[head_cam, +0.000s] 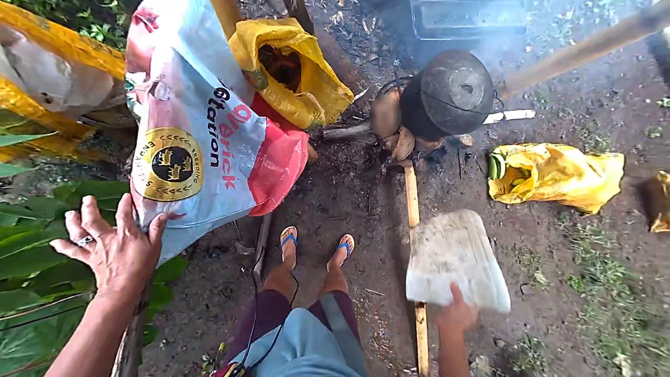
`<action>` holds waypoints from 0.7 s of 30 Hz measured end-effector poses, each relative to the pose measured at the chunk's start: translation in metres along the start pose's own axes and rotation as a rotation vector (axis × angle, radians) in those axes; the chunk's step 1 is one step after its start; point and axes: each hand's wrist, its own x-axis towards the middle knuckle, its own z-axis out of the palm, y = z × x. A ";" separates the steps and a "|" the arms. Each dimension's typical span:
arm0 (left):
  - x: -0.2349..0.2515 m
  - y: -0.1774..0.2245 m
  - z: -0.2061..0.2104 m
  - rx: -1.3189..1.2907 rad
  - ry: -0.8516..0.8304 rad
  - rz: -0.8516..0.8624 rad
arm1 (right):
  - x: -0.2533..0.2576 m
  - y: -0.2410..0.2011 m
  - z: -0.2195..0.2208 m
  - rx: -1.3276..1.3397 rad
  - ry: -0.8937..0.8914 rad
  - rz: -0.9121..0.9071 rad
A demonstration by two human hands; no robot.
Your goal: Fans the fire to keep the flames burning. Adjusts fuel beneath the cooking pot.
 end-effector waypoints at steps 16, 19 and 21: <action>0.005 0.001 0.002 -0.036 -0.007 -0.022 | -0.003 -0.018 0.127 -0.260 -0.360 -0.013; 0.007 -0.001 0.007 -0.005 0.025 -0.013 | 0.014 0.012 0.082 -0.680 0.024 0.030; 0.007 0.000 0.007 -0.004 0.026 -0.018 | -0.002 0.013 0.094 -0.655 0.056 0.109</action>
